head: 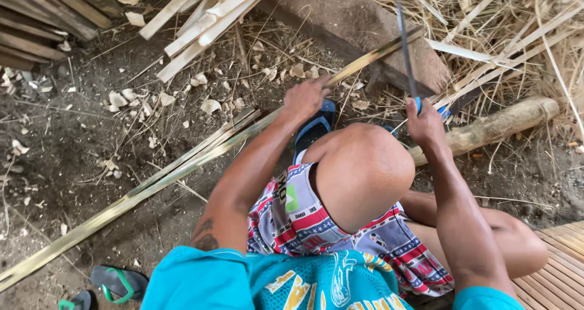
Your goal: The person sits on the ground and uses a machete to split long bamboo poles into thin strips. They repeatedly strike the bamboo against a wooden block to separate the material and then place the finished strips into a pile.
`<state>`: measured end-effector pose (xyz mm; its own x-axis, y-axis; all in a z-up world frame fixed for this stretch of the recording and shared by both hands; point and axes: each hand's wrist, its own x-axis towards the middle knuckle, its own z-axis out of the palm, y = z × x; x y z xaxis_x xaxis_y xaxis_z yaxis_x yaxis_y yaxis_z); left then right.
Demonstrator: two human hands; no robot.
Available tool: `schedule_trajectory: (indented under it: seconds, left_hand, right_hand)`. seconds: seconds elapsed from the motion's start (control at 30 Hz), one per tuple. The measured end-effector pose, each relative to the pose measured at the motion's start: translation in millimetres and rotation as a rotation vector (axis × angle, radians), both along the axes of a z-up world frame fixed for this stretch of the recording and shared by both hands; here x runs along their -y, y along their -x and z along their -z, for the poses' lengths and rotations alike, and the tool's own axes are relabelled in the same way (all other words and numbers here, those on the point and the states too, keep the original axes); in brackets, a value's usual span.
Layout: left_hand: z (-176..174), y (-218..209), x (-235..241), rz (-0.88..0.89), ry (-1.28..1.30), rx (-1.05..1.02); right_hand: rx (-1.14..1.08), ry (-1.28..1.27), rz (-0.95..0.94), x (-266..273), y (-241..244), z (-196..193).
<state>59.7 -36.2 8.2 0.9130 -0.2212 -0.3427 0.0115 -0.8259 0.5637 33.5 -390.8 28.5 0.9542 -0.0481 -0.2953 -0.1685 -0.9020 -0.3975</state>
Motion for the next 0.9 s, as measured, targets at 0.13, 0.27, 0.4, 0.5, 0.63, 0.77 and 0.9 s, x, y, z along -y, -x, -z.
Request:
schedule_trajectory:
  seconds: [0.13, 0.27, 0.4, 0.5, 0.63, 0.77, 0.9]
  left_hand:
    - [13.3, 30.6, -108.6, 0.183, -0.314, -0.337]
    - [21.4, 43.6, -171.8, 0.243, -0.182, -0.303]
    - [38.5, 69.4, -136.7, -0.016, -0.048, 0.035]
    - [42.0, 83.1, -135.4, -0.082, -0.212, -0.276]
    - [36.7, 94.3, -149.2, -0.097, -0.185, 0.084]
    - [2.6, 61.8, -156.6, -0.120, -0.229, 0.282]
    - [-21.8, -1.7, -170.6, -0.200, -0.066, 0.510]
  right_hand:
    - [-0.124, -0.053, -0.095, -30.2, 15.4, -24.3]
    - [-0.259, -0.104, -0.197, -71.7, 8.4, -53.0]
    - [-0.220, -0.208, -0.253, -120.9, -2.1, -71.9]
    - [-0.230, -0.195, -0.309, -139.6, -10.6, -90.1]
    - [-0.220, -0.125, -0.332, -164.6, -28.3, -83.1]
    - [-0.168, -0.138, -0.390, -179.1, -38.2, -63.9]
    - [-0.215, -0.131, -0.373, -190.2, -41.6, -56.8]
